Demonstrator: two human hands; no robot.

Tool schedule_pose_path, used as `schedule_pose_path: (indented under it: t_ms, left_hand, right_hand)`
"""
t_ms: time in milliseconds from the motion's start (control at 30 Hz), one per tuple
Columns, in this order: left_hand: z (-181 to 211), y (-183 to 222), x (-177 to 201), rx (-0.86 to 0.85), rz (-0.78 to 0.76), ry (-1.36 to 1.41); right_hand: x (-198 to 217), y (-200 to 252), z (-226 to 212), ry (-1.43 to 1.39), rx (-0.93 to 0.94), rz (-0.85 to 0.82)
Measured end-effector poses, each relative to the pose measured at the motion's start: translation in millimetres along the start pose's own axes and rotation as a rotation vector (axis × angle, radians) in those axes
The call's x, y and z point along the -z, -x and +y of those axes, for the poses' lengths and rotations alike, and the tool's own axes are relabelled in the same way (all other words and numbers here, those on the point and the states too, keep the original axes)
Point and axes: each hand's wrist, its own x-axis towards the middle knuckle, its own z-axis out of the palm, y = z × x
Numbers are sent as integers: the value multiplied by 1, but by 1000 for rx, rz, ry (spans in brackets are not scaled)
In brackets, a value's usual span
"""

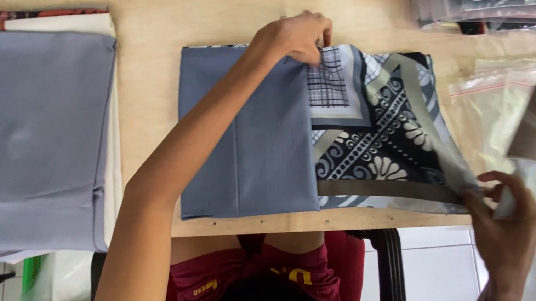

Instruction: Using a lint roller to remove lint and debris from folded fabric pieces on a workstation table.

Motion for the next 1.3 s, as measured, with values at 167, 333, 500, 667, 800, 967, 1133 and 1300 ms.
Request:
schedule_pose_path:
  t_ms: [167,333,500,667,800,967,1133,1300]
  left_hand:
    - [62,-28,-2,-22,-36,-17]
    - [102,-99,-43,57,118,-233]
    - [129,-120,-57,-80,77,-73]
    - [130,-111,-23,-266,29,274]
    - [115,-103,1,-573,245,401]
    - [88,-36,30,-678,377,375]
    - [49,31,50,-518,451,398]
    - [-12,87,47,-687,527,637]
  right_hand:
    - [-9,8,-7,-112,-61,-5]
    - [-12,12,-12,-113,-52,69]
    - [-7,19,-14,-126,-89,127]
    - [-4,25,-9,-164,-75,188]
    - [0,31,-20,-202,17,200]
    - [0,36,-56,-244,156,179]
    - [-8,37,-99,-243,410,112]
    - [-31,43,-154,-176,641,-164]
